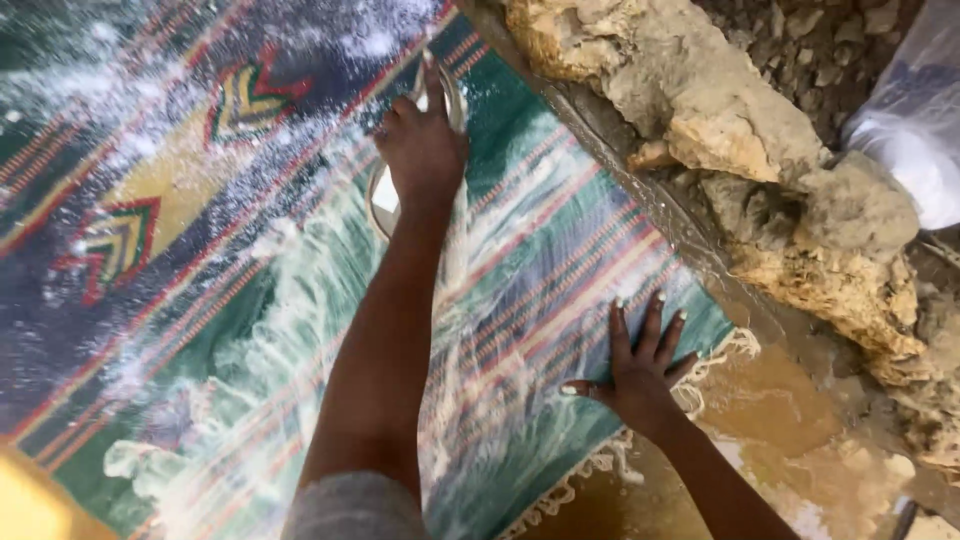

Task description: Cleaning a rug by applying soap powder and scrubbing it with a hand brush.

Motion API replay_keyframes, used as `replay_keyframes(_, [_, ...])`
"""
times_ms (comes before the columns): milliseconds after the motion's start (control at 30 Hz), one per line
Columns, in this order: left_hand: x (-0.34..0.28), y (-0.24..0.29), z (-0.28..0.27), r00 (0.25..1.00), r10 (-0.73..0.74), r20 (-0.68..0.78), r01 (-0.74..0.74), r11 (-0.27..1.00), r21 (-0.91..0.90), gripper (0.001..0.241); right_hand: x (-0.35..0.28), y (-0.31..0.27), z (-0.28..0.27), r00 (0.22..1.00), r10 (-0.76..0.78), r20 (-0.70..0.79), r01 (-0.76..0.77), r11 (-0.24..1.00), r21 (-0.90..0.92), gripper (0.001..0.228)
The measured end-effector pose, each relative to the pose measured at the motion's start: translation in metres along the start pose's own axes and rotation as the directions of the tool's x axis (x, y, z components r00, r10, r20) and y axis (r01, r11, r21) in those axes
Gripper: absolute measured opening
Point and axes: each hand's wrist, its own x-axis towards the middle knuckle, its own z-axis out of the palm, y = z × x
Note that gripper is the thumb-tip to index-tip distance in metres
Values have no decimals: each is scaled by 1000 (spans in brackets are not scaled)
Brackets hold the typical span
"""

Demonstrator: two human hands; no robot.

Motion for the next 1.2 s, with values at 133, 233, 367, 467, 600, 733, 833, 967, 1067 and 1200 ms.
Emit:
replay_keyframes(133, [-149, -54, -50, 972, 228, -54, -231, 971, -56, 102, 5, -2, 4, 1000, -27, -1, 27, 1000, 6, 134])
replay_keyframes(233, [-192, -73, -67, 942, 168, 291, -101, 967, -233, 103, 11, 9, 21, 997, 36, -71, -49, 981, -190, 143])
replay_keyframes(367, [-52, -36, -37, 977, 84, 194, -42, 976, -212, 99, 21, 15, 34, 973, -78, -217, 15, 961, -275, 148])
replay_keyframes(467, [66, 0, -9, 981, -26, 191, 78, 960, -270, 99, 15, 28, 57, 975, -27, -222, -48, 945, -325, 154])
replay_keyframes(600, [24, 40, -38, 964, 4, 267, 35, 989, -141, 92, 14, 20, 51, 977, 0, -215, -56, 966, -251, 146])
replay_keyframes(733, [-107, 51, -91, 911, 123, 394, 16, 943, -331, 109, 7, 26, 63, 973, 31, -231, -105, 943, -316, 152])
replay_keyframes(833, [-56, 28, -47, 886, 352, 301, -267, 919, -291, 72, 12, 25, 62, 983, 5, -181, -61, 950, -307, 150])
replay_keyframes(967, [87, 35, -21, 958, 23, 286, 9, 994, -112, 82, 3, 16, 48, 979, -73, -189, 13, 953, -303, 144])
replay_keyframes(1067, [11, 39, -36, 984, 19, 178, -2, 996, -94, 99, -8, -8, 29, 974, -70, -216, -25, 914, -406, 142])
replay_keyframes(1200, [-216, -95, -23, 973, 94, 211, -38, 966, -255, 94, 17, -37, 3, 917, -125, -379, 50, 978, -202, 126])
